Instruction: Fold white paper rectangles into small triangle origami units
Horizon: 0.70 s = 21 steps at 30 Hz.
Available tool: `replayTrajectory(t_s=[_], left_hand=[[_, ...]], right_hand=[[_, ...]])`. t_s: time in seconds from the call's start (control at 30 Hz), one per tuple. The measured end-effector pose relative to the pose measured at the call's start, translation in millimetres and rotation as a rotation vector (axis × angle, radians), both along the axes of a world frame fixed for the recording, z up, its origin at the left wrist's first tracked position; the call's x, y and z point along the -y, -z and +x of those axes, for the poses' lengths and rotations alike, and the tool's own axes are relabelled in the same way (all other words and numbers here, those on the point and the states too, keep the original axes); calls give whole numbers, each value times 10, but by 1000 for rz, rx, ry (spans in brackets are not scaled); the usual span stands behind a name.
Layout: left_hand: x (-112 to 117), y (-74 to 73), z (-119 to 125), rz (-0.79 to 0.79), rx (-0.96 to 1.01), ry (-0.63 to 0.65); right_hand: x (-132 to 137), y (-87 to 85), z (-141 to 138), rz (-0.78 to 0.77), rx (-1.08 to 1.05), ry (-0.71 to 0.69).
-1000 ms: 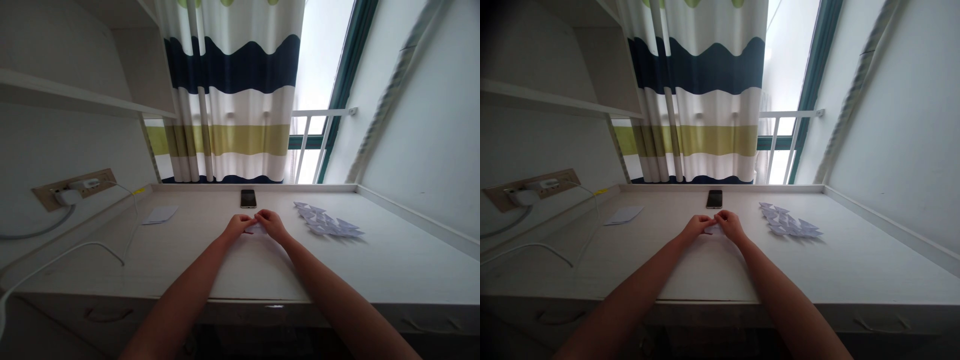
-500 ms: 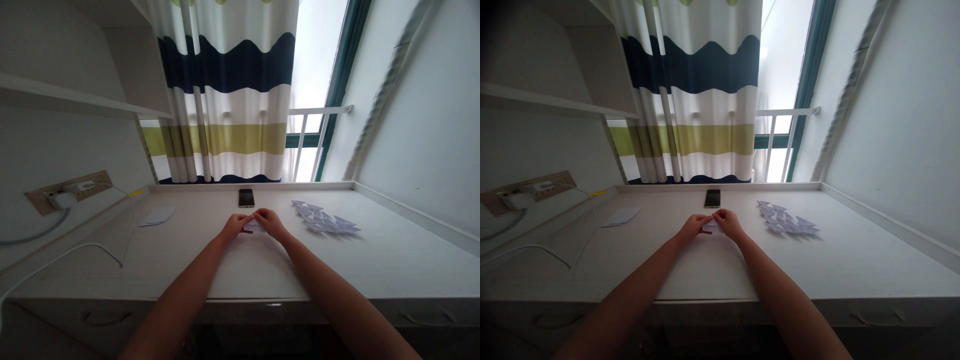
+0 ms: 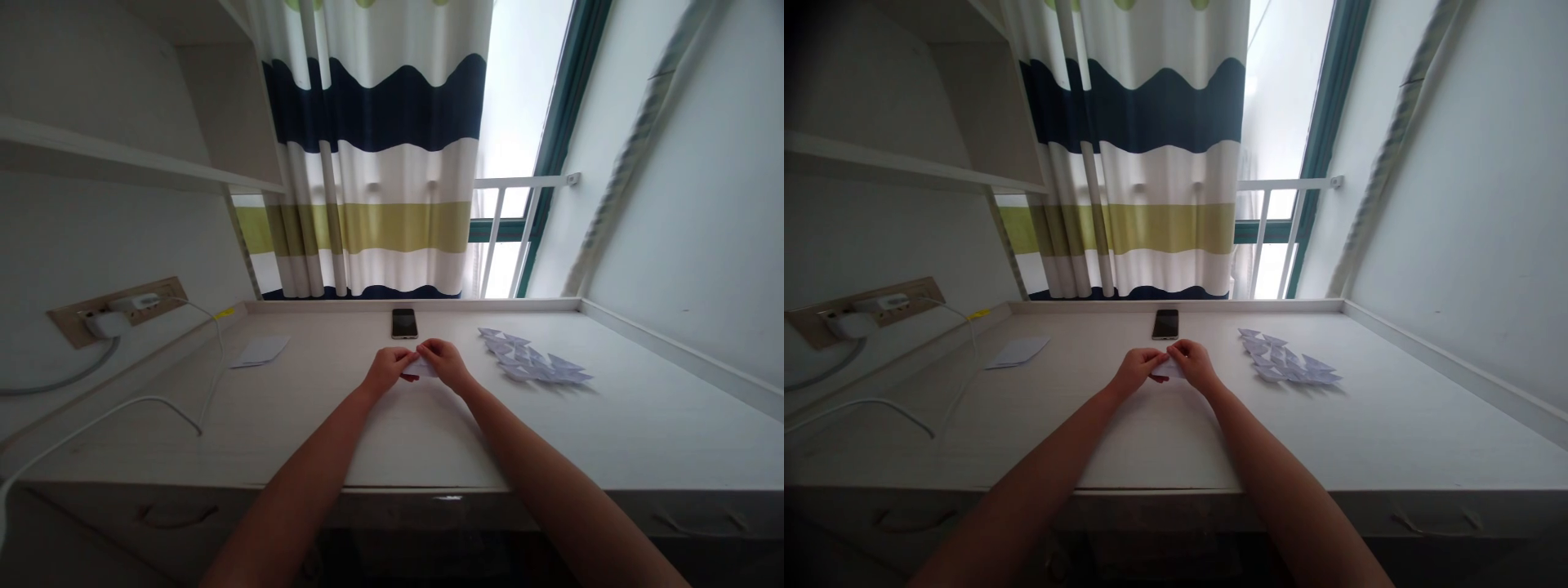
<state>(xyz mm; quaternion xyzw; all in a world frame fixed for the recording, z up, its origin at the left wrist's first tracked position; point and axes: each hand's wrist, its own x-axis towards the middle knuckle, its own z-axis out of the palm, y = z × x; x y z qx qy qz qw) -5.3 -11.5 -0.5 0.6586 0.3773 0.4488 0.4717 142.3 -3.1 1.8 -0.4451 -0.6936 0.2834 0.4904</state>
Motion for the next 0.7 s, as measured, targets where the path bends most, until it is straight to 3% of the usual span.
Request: replayTrajectory(t_s=[0.33, 0.53, 0.7], left_hand=[[-29, 6, -31, -123, -59, 46], [-60, -6, -48, -108, -50, -65], [-42, -62, -76, -151, 20, -203]], right_hand=[[18, 9, -27, -29, 1, -31], [18, -7, -9, -92, -87, -99], [51, -28, 24, -34, -68, -247]])
